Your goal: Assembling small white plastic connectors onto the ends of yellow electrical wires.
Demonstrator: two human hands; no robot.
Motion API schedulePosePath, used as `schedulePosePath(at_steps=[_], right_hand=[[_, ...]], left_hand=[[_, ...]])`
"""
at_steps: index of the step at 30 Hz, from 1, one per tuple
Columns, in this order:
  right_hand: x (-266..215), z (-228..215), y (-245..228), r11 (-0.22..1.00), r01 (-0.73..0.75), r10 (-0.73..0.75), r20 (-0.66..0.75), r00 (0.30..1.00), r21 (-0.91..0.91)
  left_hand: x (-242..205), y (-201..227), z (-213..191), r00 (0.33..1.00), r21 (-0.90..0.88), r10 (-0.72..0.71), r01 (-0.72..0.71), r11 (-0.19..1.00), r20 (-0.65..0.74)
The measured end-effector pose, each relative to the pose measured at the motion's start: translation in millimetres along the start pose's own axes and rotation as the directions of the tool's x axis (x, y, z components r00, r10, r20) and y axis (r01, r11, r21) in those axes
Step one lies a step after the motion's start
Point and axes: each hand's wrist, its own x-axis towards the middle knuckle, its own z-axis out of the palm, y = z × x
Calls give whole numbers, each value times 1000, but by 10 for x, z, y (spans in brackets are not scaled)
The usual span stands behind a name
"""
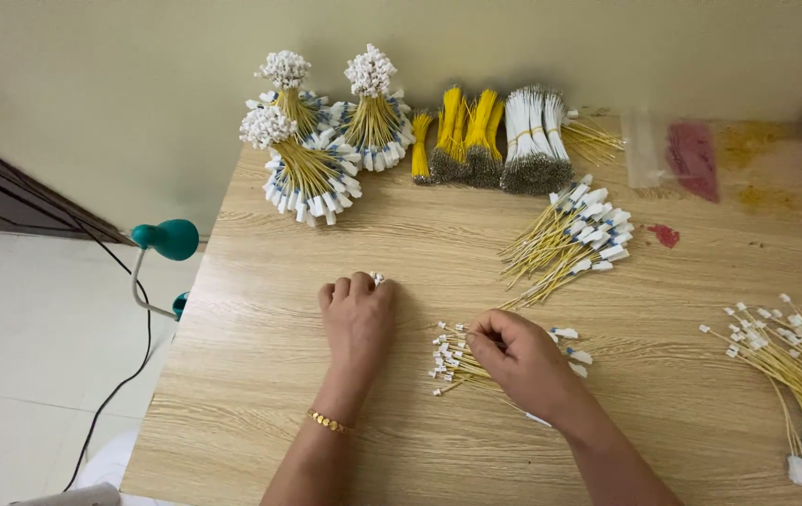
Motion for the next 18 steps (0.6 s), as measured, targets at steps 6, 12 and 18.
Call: schedulePosePath(at_steps=[6,12,18], right_hand=[[-5,2,66,997,55,-54,-13,998,52],[-48,0,21,996,78,-77,-20,997,46],[-133,27,-157,995,94,-95,-55,994,-15]], left_hand=[[15,11,2,997,-178,-59,67,982,50],[-33,370,-507,707,-695,-257,703,151,659],[-444,559,-308,775,-691,-119,469,-550,621]])
